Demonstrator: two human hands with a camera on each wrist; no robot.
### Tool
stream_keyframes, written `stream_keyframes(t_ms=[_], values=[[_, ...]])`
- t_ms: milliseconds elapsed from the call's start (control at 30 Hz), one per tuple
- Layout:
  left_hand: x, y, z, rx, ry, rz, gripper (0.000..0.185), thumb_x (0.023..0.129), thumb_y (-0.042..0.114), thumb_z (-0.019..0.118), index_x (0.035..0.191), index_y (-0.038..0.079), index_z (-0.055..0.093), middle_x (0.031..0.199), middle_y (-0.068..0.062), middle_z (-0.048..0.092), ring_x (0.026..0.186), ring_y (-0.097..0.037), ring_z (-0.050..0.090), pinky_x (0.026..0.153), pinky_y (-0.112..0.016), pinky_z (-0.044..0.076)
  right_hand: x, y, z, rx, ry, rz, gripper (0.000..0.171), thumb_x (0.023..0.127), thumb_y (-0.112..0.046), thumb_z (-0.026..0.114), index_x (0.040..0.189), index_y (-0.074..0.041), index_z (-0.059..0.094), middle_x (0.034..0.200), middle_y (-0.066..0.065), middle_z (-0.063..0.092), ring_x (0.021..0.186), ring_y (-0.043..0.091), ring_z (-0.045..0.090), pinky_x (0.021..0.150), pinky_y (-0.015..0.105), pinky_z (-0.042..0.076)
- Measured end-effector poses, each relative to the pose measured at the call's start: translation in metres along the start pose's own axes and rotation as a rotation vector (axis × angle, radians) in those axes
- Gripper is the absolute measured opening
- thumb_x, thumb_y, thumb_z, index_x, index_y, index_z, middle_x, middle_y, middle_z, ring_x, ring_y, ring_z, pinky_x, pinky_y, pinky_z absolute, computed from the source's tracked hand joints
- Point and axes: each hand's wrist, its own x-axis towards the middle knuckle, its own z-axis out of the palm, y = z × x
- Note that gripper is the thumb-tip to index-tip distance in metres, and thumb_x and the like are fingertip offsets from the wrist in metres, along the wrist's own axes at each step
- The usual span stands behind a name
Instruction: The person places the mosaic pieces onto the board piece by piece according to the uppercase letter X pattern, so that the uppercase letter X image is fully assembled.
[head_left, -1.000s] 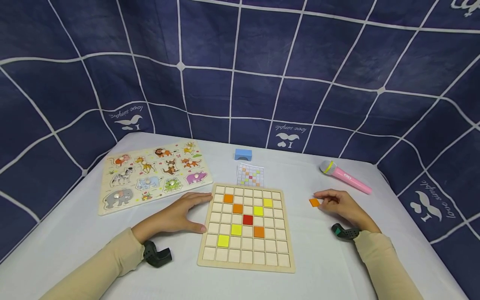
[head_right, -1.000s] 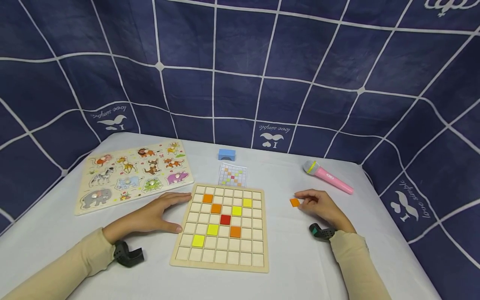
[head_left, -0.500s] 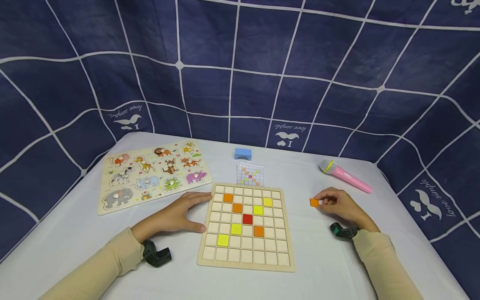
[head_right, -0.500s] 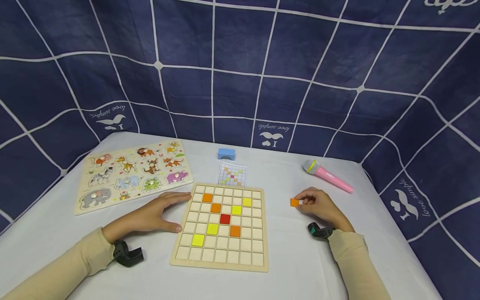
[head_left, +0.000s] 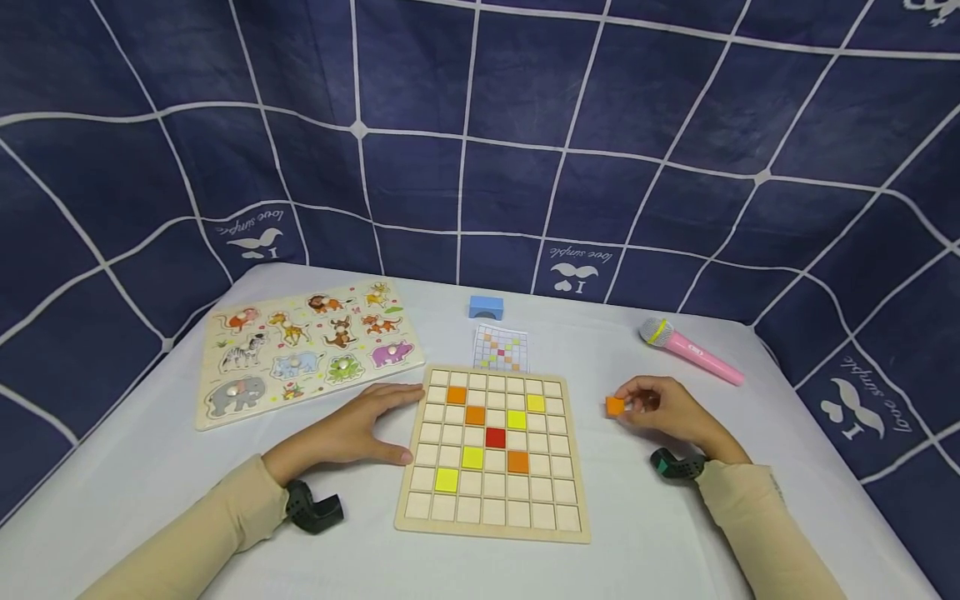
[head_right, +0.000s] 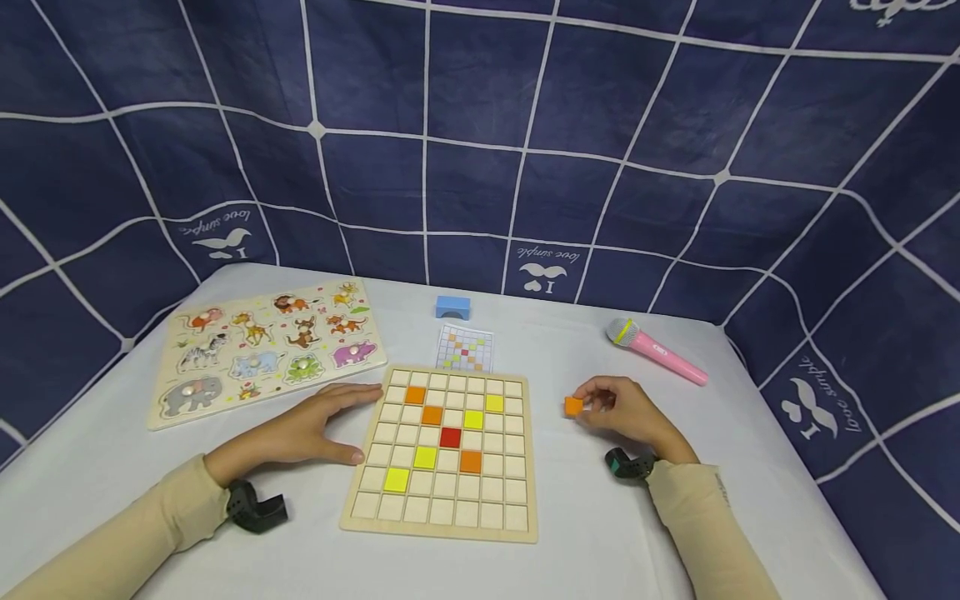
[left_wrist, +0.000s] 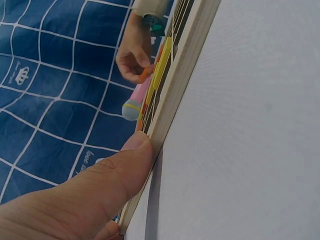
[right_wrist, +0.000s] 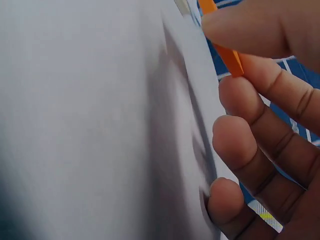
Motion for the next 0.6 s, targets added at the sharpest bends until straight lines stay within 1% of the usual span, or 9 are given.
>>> stream_keyframes(t_ms=[67, 200, 300, 500, 600], values=[[0.0, 0.0, 0.0, -0.003, -0.003, -0.004, 0.095, 0.083, 0.04, 0.094, 0.159, 0.001, 0.051, 0.166, -0.019, 0.046, 0.153, -0.048, 0.035, 0.122, -0.074, 0.026, 0.001, -0.003, 0.003, 0.001, -0.008, -0.018, 0.027, 0.084, 0.004, 0.086, 0.108, 0.005, 0.075, 0.088, 0.002, 0.065, 0.077, 0.009, 0.055, 0.067, 0.021, 0.046], [0.0, 0.0, 0.0, -0.008, -0.007, -0.009, 0.095, 0.084, 0.04, 0.094, 0.159, 0.001, 0.051, 0.167, -0.019, 0.045, 0.154, -0.048, 0.034, 0.123, -0.074, 0.025, 0.002, -0.008, 0.009, 0.005, -0.012, -0.084, 0.026, 0.082, 0.005, 0.087, 0.105, 0.004, 0.076, 0.088, 0.002, 0.066, 0.076, 0.007, 0.055, 0.066, 0.02, 0.047], [0.0, 0.0, 0.0, -0.011, -0.007, -0.01, 0.095, 0.084, 0.039, 0.094, 0.159, 0.001, 0.051, 0.167, -0.019, 0.045, 0.154, -0.048, 0.034, 0.123, -0.074, 0.025, 0.002, -0.01, 0.012, 0.004, -0.019, -0.111, 0.025, 0.082, 0.006, 0.087, 0.104, 0.003, 0.076, 0.089, 0.003, 0.068, 0.076, 0.007, 0.056, 0.066, 0.02, 0.048], [0.0, -0.001, 0.0, -0.009, -0.003, -0.006, 0.095, 0.083, 0.039, 0.094, 0.159, 0.001, 0.051, 0.167, -0.019, 0.045, 0.153, -0.048, 0.034, 0.122, -0.074, 0.025, 0.006, -0.018, 0.019, -0.01, -0.064, -0.095, 0.024, 0.083, 0.003, 0.088, 0.104, 0.001, 0.076, 0.089, 0.001, 0.069, 0.077, 0.009, 0.057, 0.069, 0.021, 0.05], [0.0, 0.0, 0.0, -0.008, -0.001, -0.003, 0.095, 0.083, 0.039, 0.094, 0.159, 0.001, 0.051, 0.166, -0.019, 0.046, 0.153, -0.049, 0.035, 0.122, -0.074, 0.026, 0.007, -0.022, 0.023, -0.006, -0.079, -0.103, 0.024, 0.083, 0.001, 0.089, 0.103, 0.0, 0.077, 0.088, 0.0, 0.068, 0.077, 0.009, 0.056, 0.068, 0.021, 0.049]])
